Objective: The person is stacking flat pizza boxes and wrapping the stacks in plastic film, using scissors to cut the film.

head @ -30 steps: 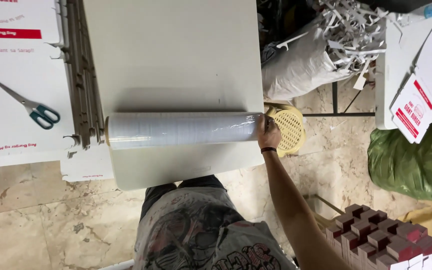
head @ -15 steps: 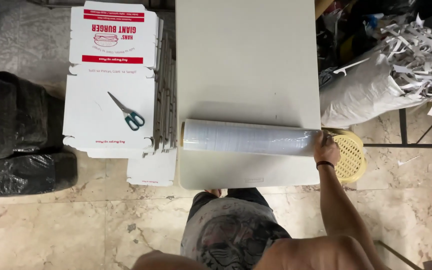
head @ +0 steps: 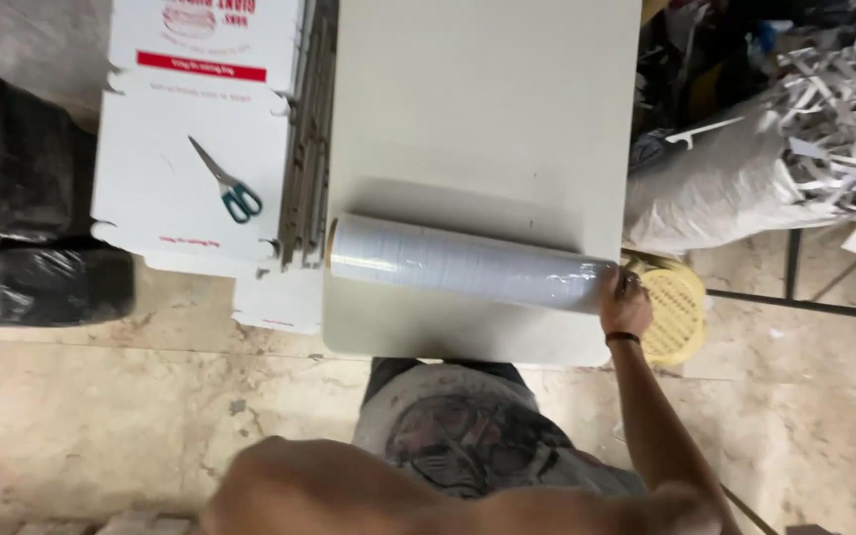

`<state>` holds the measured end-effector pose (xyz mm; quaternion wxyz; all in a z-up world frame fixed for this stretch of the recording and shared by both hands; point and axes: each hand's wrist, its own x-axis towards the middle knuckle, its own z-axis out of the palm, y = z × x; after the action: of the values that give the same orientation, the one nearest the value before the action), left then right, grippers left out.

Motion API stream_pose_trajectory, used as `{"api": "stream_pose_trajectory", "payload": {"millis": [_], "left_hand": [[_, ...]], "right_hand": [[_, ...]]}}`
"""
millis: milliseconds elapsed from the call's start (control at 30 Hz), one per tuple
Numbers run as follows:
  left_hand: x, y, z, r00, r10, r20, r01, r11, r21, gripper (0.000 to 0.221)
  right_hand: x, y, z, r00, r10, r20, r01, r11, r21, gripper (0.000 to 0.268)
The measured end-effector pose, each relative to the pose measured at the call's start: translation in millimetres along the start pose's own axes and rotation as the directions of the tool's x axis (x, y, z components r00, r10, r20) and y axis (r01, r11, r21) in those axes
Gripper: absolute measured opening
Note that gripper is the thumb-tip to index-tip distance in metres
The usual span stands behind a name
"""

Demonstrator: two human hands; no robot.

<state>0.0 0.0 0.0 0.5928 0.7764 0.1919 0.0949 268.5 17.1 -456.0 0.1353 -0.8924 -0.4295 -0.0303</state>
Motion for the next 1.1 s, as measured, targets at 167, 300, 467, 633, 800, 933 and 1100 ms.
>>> {"api": "stream_pose_trajectory", "payload": {"millis": [167,300,467,633,800,933,1100], "left_hand": [[9,-165,-3,0.991,-0.135,-0.017,0.136,0.983,0.123,0.048],[-11,-331,-58,0.976,-0.206,-0.063,0.216,0.942,0.255,0.048],[-98,-434,-116,0.672,-0.307,-0.674,0.724,0.466,0.509,0.069],[-126,-432,-161,0.788,0.091,-0.609,0.468,0.555,0.688,0.062],[-128,-467,-159,0.853,0.253,-0.457,0.273,0.53,0.803,0.061],[-121,-465,-160,0.808,0.382,-0.448,0.196,0.544,0.816,0.032],[-124,-465,-157,0.772,0.468,-0.43,0.16,0.512,0.844,0.012]], "right_hand": [[-1,2,-21,0.981,-0.166,-0.101,0.177,0.977,0.115,0.023],[11,-6,-39,0.921,-0.376,-0.104,0.387,0.914,0.119,0.036],[24,-19,-72,0.822,-0.565,0.076,0.554,0.823,0.122,0.006],[24,-22,-82,0.747,-0.647,0.154,0.621,0.761,0.186,0.029],[29,-31,-93,0.769,-0.605,0.206,0.568,0.795,0.211,0.016],[30,-9,-77,0.834,-0.467,0.295,0.393,0.877,0.278,0.011],[29,-23,-75,0.915,-0.251,0.317,0.109,0.908,0.404,0.007]]}}
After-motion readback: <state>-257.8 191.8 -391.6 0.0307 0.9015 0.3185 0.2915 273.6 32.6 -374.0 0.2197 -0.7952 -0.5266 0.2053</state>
